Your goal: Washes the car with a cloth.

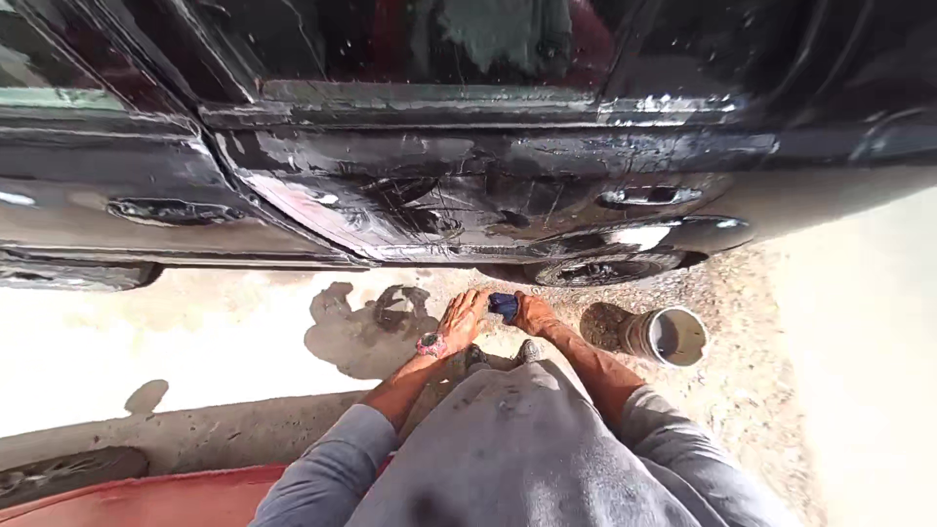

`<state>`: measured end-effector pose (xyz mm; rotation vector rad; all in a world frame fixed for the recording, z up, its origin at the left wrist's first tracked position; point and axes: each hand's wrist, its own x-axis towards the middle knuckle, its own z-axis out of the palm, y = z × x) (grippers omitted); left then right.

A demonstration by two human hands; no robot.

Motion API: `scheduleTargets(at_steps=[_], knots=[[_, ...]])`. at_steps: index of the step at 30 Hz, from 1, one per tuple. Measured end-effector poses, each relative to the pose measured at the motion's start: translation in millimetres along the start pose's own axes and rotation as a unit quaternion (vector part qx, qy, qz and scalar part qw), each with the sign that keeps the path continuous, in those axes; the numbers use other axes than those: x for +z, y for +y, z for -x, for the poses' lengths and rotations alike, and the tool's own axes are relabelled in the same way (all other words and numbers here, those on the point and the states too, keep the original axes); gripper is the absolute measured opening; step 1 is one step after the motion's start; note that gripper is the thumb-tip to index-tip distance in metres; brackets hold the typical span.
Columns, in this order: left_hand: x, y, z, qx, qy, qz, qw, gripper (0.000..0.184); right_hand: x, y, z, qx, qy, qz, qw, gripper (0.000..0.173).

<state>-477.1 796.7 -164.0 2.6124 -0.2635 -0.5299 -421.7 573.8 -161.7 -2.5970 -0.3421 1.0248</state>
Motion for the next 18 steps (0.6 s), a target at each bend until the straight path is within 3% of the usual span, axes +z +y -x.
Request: scheduleTargets(at_steps=[3,6,10,12,14,18], knots=[[17.7,-51.4,37.2,-0.099,-0.018,0.084,0.991,0.068,0.8,72.7,48.0,0.145,0.09,-0.117,0.978,0.083],[38.0,-100.8,81.3,-0.183,-0.074,0.103,0.975,0.056,8.3,143.3,108.3,0.305,0.201,-0.22,0.905,0.087],[52.3,-110.5,110.6,-0.228,-0.132,0.118,0.958,0.05,25.5,202.7,169.4,0.37,0.334,-0.262,0.826,0.083],[51.6,-92.0,100.7,-0.215,-0.14,0.1,0.961,0.049,34.1,215.5,176.2,0.356,0.355,-0.322,0.802,0.079],[46.2,-51.0,73.0,-0.17,-0.142,0.103,0.97,0.05,32.1,216.8,170.7,0.331,0.314,-0.393,0.799,0.074],[34.2,77.3,-6.4,-0.033,-0.105,0.195,0.975,0.054,-0.4,200.5,155.8,0.132,0.195,-0.476,0.847,0.063]])
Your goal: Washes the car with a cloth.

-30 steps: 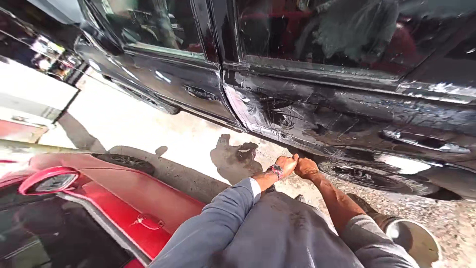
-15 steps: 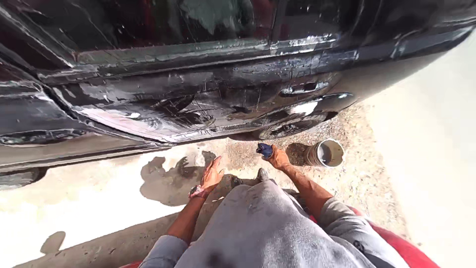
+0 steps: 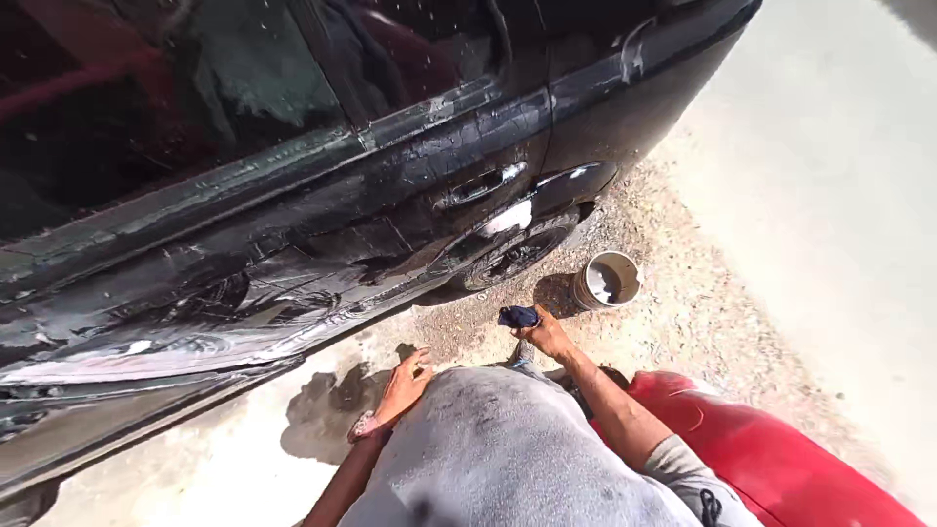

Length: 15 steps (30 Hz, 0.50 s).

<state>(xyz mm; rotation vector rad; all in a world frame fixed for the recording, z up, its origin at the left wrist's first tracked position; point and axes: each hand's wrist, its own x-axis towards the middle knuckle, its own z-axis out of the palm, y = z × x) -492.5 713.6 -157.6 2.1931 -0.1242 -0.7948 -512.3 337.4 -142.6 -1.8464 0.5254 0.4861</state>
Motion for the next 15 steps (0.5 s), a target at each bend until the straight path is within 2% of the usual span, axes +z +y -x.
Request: scheduleTargets(at_steps=[3,5,7,9,11,12,13,15], knots=[[36.0,114.9,-49.5,0.119,-0.021,0.214,0.969,0.068,-16.2,-32.2,-0.7,-0.145,-0.126,-0.007,0.981,0.079],[60.3,176.6,-78.0,0.18,-0.036,0.283,0.941,0.064,-38.9,-44.7,-1.4,-0.197,-0.172,-0.03,0.965,0.087],[79.5,214.8,-103.0,0.207,-0.003,0.249,0.946,0.048,-68.8,-41.9,-5.9,-0.205,-0.14,-0.004,0.969,0.07],[90.3,239.5,-121.1,0.188,0.042,0.198,0.961,0.035,-99.0,-28.7,-15.0,-0.211,-0.073,0.023,0.974,0.046],[98.4,256.0,-130.2,0.147,0.065,0.187,0.969,0.032,-124.5,-12.9,-21.4,-0.195,-0.033,-0.049,0.979,0.026],[104.2,262.4,-133.2,0.119,0.069,0.2,0.97,0.034,-136.5,-6.7,-22.4,-0.176,-0.024,-0.105,0.978,0.022],[109.6,268.7,-136.8,0.095,0.064,0.221,0.969,0.036,-148.1,-1.9,-24.0,-0.16,-0.026,-0.148,0.976,0.028],[115.4,281.8,-144.8,0.072,0.011,0.263,0.962,0.043,-165.3,5.3,-32.1,-0.143,-0.059,-0.177,0.972,0.058]])
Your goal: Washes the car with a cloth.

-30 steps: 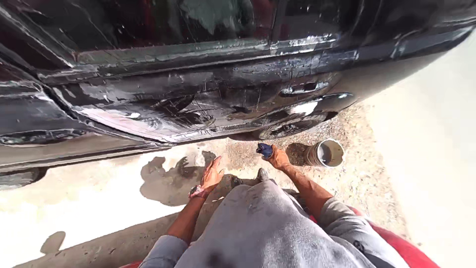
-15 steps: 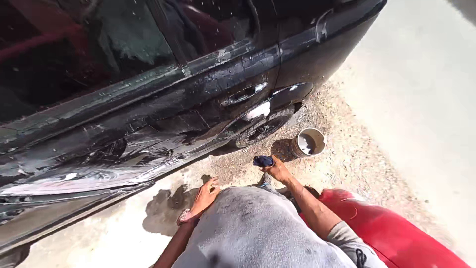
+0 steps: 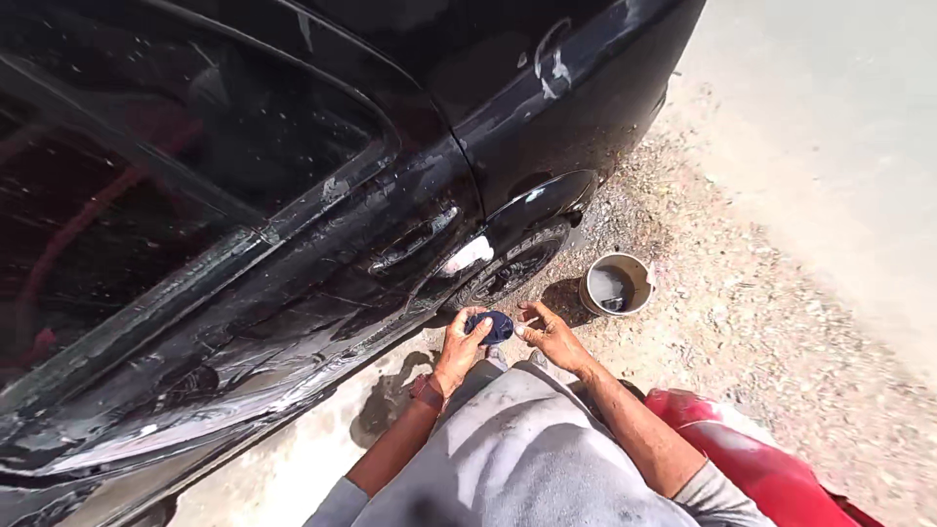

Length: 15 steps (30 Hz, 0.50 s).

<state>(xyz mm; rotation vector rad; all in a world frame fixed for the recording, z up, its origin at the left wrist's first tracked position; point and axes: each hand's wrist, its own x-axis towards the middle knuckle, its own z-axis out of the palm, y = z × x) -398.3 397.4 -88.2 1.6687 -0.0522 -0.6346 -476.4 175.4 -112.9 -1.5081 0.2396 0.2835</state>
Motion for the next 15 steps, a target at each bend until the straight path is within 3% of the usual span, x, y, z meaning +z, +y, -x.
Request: scheduleTargets(at_steps=[1,2,3,5,8,10,12,15], knots=[[5.4,4.6,-5.5,-0.011,-0.028,0.021,0.999,0.046,-5.8,2.0,-4.7,0.005,-0.021,-0.01,1.0,0.067],[10.8,10.3,-11.5,-0.02,-0.062,0.035,0.997,0.048,-8.9,4.4,-9.8,0.005,-0.028,-0.026,0.999,0.065],[15.7,16.6,-19.1,-0.026,-0.095,0.043,0.994,0.05,-10.6,6.2,-15.8,-0.001,-0.013,-0.056,0.998,0.051],[21.6,27.1,-40.6,-0.026,-0.115,0.045,0.992,0.048,-15.6,2.9,-29.8,-0.007,0.065,-0.142,0.988,0.032],[23.8,36.8,-81.4,-0.035,-0.073,0.047,0.996,0.028,-24.3,-17.9,-50.1,0.023,0.238,-0.273,0.932,0.027],[33.6,45.7,-114.2,-0.051,-0.06,0.048,0.996,0.023,-32.2,-42.1,-64.3,0.04,0.286,-0.321,0.902,0.026],[46.3,52.0,-142.7,-0.041,-0.046,0.037,0.997,0.022,-43.1,-64.7,-72.9,0.011,0.272,-0.296,0.916,0.028],[57.7,69.7,-177.0,-0.026,-0.012,0.071,0.997,0.021,-71.5,-100.9,-80.0,-0.071,0.168,-0.176,0.967,0.029]])
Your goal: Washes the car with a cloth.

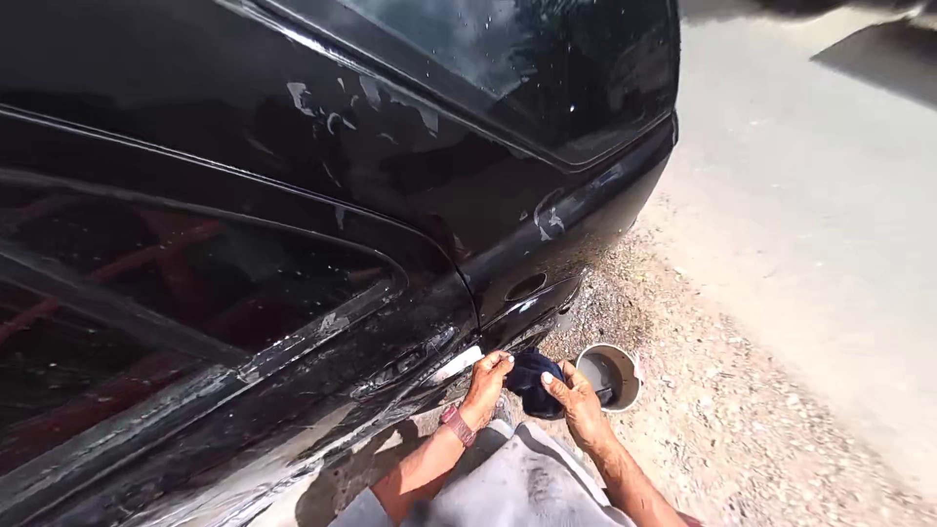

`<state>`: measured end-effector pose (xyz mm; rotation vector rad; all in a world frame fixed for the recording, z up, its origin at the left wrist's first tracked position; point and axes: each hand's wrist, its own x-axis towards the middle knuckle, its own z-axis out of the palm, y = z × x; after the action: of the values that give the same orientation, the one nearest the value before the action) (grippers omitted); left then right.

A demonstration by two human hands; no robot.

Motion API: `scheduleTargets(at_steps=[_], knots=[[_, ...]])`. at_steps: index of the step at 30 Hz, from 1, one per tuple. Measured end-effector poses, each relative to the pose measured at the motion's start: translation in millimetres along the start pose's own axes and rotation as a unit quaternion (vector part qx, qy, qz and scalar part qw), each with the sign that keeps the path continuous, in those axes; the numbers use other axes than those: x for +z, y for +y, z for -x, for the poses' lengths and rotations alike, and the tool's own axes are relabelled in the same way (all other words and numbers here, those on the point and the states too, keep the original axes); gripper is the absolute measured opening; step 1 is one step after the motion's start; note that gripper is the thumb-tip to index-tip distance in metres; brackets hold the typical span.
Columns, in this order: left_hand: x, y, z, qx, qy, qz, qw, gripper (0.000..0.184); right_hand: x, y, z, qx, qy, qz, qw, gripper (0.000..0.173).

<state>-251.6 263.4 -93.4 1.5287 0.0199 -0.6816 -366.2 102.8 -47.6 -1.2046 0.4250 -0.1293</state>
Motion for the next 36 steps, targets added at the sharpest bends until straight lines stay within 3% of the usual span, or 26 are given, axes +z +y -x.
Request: scheduleTargets(at_steps=[3,5,6,8,10,12,14,16,17,19,21,25,26,27,29,31,32,34,36], knots=[[1.7,47.8,-6.5,0.049,0.021,0.129,0.99,0.023,-23.4,-30.1,-17.6,0.006,-0.08,0.17,0.982,0.039],[-4.7,90.3,-4.9,0.142,0.009,0.158,0.977,0.022,-44.2,-34.3,-38.0,0.021,-0.117,0.384,0.915,0.054],[-6.9,106.7,-1.7,0.196,0.004,0.146,0.97,0.02,-53.0,-30.3,-46.9,0.025,-0.133,0.461,0.877,0.052],[-5.3,131.8,6.0,0.315,0.006,0.065,0.947,0.018,-68.4,-18.8,-62.9,0.025,-0.165,0.548,0.82,0.045],[4.2,149.8,12.0,0.414,0.034,-0.057,0.908,0.015,-77.1,-15.4,-80.6,0.015,-0.195,0.577,0.793,0.047],[19.1,160.2,20.1,0.463,0.062,-0.183,0.865,0.015,-77.3,-25.7,-96.7,0.004,-0.223,0.584,0.78,0.059],[37.0,169.0,27.2,0.468,0.062,-0.322,0.821,0.018,-73.4,-50.9,-109.5,-0.057,-0.245,0.496,0.831,0.069],[56.8,174.9,29.0,0.436,0.011,-0.455,0.776,0.022,-67.9,-84.0,-120.0,-0.119,-0.296,0.381,0.868,0.073],[67.0,175.9,28.3,0.419,-0.018,-0.498,0.759,0.023,-67.0,-96.4,-125.0,-0.14,-0.331,0.354,0.863,0.069],[84.2,178.5,26.7,0.399,-0.04,-0.537,0.742,0.022,-70.3,-107.2,-134.4,-0.171,-0.372,0.363,0.837,0.042],[91.8,186.0,28.3,0.392,-0.016,-0.554,0.734,0.022,-75.9,-105.0,-144.8,-0.206,-0.355,0.434,0.802,0.024],[87.6,195.1,36.1,0.372,0.061,-0.553,0.743,0.024,-82.8,-118.0,-155.1,-0.225,-0.273,0.59,0.725,0.024],[83.6,197.1,39.4,0.365,0.078,-0.549,0.748,0.025,-82.0,-124.2,-156.9,-0.218,-0.268,0.59,0.73,0.022],[78.1,201.9,43.0,0.359,0.094,-0.544,0.753,0.026,-78.6,-131.1,-160.1,-0.209,-0.271,0.554,0.759,0.019],[63.9,221.5,52.9,0.368,0.133,-0.53,0.752,0.026,-59.6,-150.9,-164.1,-0.177,-0.276,0.402,0.855,0.018],[44.0,259.0,64.0,0.41,0.199,-0.527,0.718,0.025,-20.9,-179.6,-168.9,-0.221,-0.262,0.249,0.906,0.018],[32.7,282.4,69.4,0.433,0.24,-0.529,0.689,0.025,2.0,-195.1,-173.9,-0.279,-0.263,0.209,0.9,0.027],[6.4,330.4,75.1,0.466,0.339,-0.529,0.623,0.025,49.1,-225.6,-188.3,-0.425,-0.282,0.233,0.827,0.059],[-22.4,364.7,76.4,0.459,0.421,-0.524,0.581,0.032,92.7,-234.6,-207.2,-0.594,-0.268,0.32,0.688,0.07]])
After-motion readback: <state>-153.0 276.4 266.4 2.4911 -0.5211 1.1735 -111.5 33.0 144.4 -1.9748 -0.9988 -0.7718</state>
